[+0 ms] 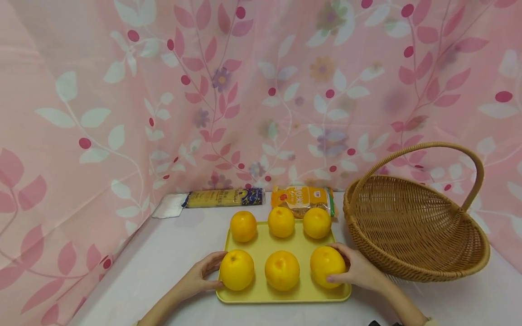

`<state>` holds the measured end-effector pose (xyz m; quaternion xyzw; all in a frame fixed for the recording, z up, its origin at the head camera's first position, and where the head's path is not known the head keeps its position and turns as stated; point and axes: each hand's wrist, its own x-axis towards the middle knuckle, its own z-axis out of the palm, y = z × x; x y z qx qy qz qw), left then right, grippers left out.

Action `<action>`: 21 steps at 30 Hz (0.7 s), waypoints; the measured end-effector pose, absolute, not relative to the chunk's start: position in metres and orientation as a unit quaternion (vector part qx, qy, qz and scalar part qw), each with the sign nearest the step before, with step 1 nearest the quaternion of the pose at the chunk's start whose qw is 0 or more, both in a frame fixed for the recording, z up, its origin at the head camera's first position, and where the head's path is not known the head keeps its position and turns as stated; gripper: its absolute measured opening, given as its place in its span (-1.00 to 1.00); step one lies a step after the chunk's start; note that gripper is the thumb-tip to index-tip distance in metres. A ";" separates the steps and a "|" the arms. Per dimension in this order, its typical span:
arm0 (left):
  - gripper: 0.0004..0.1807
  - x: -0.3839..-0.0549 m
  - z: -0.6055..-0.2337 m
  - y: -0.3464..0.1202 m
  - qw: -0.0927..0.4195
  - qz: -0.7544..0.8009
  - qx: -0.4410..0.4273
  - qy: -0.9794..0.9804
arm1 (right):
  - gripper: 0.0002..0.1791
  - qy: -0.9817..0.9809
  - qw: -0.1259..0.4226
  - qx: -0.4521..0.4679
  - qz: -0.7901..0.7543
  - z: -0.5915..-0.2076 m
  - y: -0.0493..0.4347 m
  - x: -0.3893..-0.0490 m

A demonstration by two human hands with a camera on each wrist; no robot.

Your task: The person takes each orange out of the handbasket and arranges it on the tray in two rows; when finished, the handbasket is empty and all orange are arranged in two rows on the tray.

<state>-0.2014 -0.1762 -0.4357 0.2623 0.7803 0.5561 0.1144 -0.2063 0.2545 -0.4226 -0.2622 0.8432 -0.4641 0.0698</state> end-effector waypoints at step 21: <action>-0.25 -0.212 -0.449 -0.179 0.115 0.549 0.272 0.782 | -0.37 0.822 0.038 -0.294 -0.486 -0.413 0.254 -0.202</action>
